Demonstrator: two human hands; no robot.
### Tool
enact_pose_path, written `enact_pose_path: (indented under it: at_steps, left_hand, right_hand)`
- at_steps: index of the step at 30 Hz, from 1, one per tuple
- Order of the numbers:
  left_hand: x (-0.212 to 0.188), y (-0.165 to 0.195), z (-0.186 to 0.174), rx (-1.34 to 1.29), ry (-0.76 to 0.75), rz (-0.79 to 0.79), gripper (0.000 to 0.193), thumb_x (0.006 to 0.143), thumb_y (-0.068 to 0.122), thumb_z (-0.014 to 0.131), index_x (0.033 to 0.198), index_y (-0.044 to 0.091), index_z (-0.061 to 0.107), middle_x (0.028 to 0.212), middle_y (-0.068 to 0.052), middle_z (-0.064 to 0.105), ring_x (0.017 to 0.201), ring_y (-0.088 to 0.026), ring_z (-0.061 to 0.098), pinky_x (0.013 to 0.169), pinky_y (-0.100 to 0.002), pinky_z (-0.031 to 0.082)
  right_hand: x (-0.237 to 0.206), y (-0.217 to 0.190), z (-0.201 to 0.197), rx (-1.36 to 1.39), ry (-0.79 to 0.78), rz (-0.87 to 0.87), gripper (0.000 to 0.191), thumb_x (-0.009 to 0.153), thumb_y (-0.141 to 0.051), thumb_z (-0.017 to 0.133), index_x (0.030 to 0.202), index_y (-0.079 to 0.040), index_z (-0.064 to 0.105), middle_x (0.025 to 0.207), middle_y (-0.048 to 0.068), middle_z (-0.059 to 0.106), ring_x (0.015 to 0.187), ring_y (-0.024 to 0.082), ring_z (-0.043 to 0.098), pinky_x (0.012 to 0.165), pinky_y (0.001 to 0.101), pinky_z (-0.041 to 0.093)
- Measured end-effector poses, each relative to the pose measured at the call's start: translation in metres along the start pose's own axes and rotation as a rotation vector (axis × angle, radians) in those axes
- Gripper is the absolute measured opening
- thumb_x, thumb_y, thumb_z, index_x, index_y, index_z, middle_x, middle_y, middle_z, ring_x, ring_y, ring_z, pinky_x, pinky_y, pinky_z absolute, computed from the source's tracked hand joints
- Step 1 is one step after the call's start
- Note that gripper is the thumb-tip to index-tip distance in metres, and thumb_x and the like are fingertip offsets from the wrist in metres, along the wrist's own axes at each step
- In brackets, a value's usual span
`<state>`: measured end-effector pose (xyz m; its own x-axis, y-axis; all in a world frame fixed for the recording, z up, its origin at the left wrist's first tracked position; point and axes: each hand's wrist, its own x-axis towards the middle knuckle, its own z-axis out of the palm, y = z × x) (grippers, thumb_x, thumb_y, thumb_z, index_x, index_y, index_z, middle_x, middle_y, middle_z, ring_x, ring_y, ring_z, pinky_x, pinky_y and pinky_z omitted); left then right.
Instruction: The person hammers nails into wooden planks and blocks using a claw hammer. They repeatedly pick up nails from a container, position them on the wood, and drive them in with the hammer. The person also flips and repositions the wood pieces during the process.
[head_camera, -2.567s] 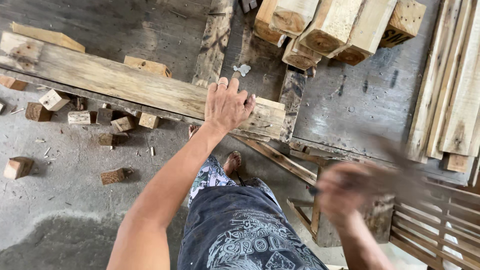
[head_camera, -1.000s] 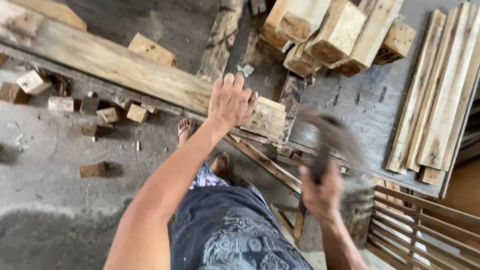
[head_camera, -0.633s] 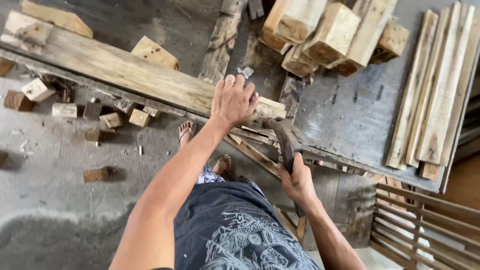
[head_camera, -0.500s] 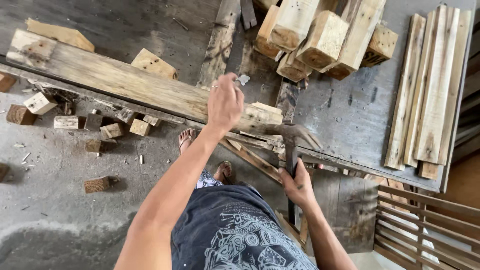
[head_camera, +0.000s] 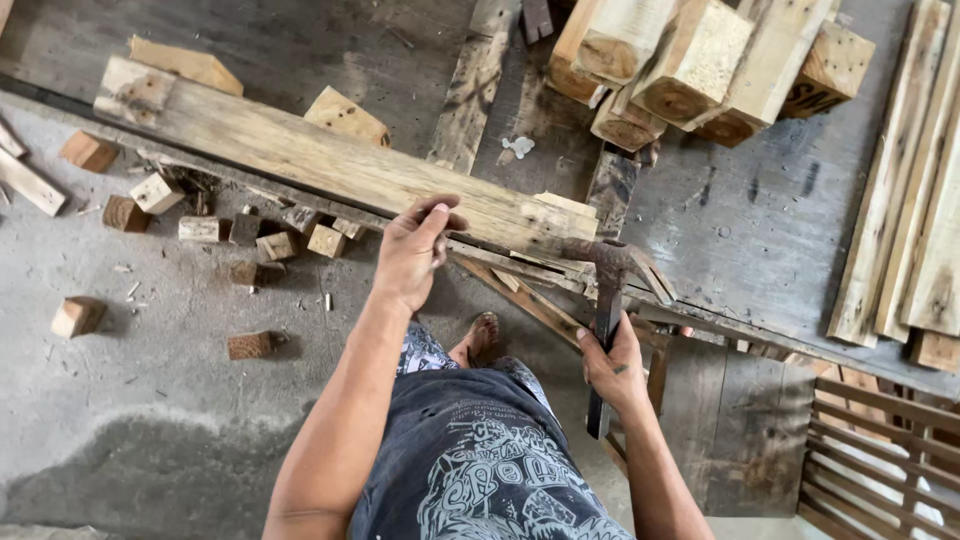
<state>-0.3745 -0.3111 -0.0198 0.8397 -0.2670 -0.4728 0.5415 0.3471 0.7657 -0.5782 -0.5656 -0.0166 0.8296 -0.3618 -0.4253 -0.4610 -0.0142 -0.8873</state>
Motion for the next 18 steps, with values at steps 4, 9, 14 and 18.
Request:
enact_pose_path:
  at_steps: [4,9,14,18]
  left_hand:
    - [0.029,-0.018,0.034,0.281,-0.104,0.027,0.025,0.108,0.012,0.050,0.122,0.007,0.071,0.085,-0.001,0.061,0.070,-0.007,0.051,0.061,-0.022,0.043]
    - [0.057,-0.030,0.066,0.223,-0.294,-0.008,0.024,0.099,0.004,0.057,0.121,0.007,0.067,0.096,-0.003,0.075,0.086,-0.008,0.062,0.078,-0.022,0.049]
    - [0.071,-0.033,0.088,0.288,-0.403,0.002,0.026,0.097,0.003,0.062,0.122,0.005,0.069,0.100,-0.006,0.077,0.089,-0.009,0.066,0.080,-0.026,0.052]
    - [0.070,-0.029,0.099,0.342,-0.485,0.038,0.019,0.098,0.006,0.061,0.117,0.004,0.062,0.100,-0.008,0.079,0.090,-0.010,0.067,0.080,-0.025,0.053]
  right_hand:
    - [0.001,0.000,0.000,-0.028,0.018,0.007,0.018,0.095,-0.007,0.064,0.100,-0.009,0.047,0.062,-0.001,0.048,0.041,0.009,0.046,0.037,0.0283,0.036]
    - [0.000,0.003,0.006,0.033,0.036,0.011,0.017,0.096,-0.007,0.065,0.101,-0.008,0.049,0.057,-0.001,0.049,0.041,0.009,0.045,0.037,0.0274,0.035]
    - [-0.004,0.007,0.011,0.096,0.074,0.032,0.017,0.094,-0.008,0.066,0.101,-0.008,0.050,0.057,-0.002,0.049,0.039,0.009,0.044,0.036,0.0278,0.035]
    - [-0.006,0.008,0.010,0.142,0.069,0.051,0.018,0.094,-0.008,0.067,0.100,-0.008,0.049,0.056,-0.002,0.049,0.039,0.009,0.046,0.036,0.0276,0.036]
